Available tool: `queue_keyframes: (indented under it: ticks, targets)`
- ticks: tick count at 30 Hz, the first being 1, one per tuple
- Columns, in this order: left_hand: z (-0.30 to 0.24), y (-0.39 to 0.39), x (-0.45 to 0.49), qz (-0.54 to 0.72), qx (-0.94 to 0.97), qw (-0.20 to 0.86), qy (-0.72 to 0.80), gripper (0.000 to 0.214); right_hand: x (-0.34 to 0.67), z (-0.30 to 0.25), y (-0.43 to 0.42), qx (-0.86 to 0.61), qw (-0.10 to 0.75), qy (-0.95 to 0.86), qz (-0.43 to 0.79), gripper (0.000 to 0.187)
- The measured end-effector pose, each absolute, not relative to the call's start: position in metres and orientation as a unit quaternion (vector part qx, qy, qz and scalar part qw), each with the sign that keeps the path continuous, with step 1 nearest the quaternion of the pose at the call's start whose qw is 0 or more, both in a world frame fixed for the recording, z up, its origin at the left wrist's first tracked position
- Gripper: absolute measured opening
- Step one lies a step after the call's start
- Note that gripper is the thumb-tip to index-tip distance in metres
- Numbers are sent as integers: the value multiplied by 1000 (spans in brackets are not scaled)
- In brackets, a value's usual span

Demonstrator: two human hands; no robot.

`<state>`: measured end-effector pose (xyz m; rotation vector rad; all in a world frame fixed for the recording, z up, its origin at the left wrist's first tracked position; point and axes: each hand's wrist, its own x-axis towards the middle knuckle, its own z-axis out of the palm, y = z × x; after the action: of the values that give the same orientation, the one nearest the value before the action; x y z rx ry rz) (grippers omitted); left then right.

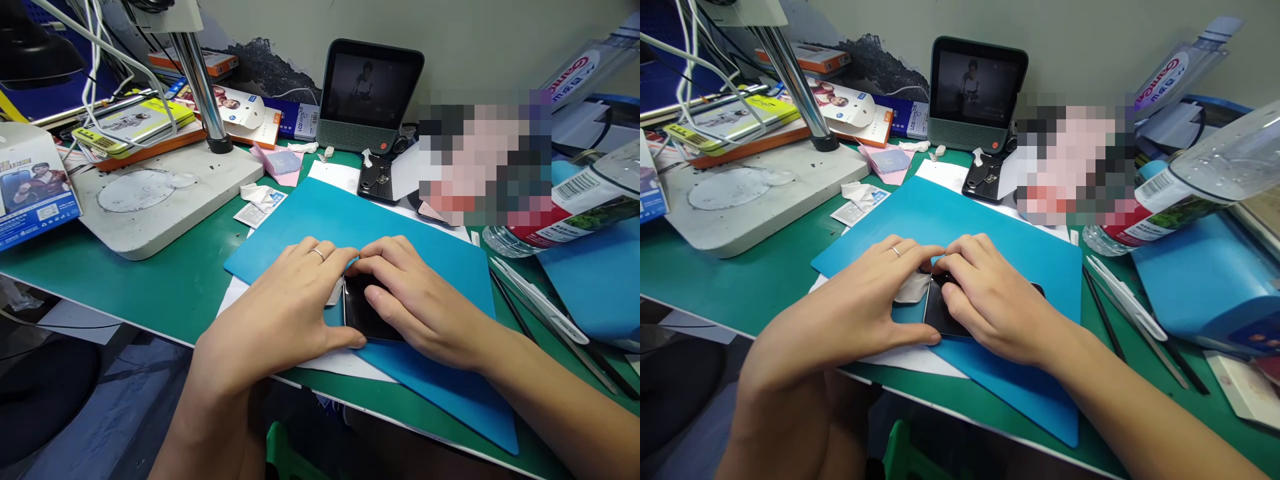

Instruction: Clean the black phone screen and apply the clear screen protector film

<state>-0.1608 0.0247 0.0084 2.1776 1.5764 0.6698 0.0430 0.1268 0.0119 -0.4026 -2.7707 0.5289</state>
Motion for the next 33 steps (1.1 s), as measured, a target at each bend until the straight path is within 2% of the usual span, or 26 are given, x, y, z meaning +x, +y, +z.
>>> queue_keyframes:
  ticks: [6, 13, 33]
  targets:
    - [8, 25, -161, 233, 772, 175, 565, 56, 41, 14, 125, -146, 145, -960, 190, 18]
    - [9, 25, -162, 231, 776, 183, 557, 64, 42, 15, 125, -149, 151, -959, 190, 19]
    - [10, 23, -159, 245, 762, 195, 568, 57, 42, 16, 123, -146, 172, -959, 170, 21]
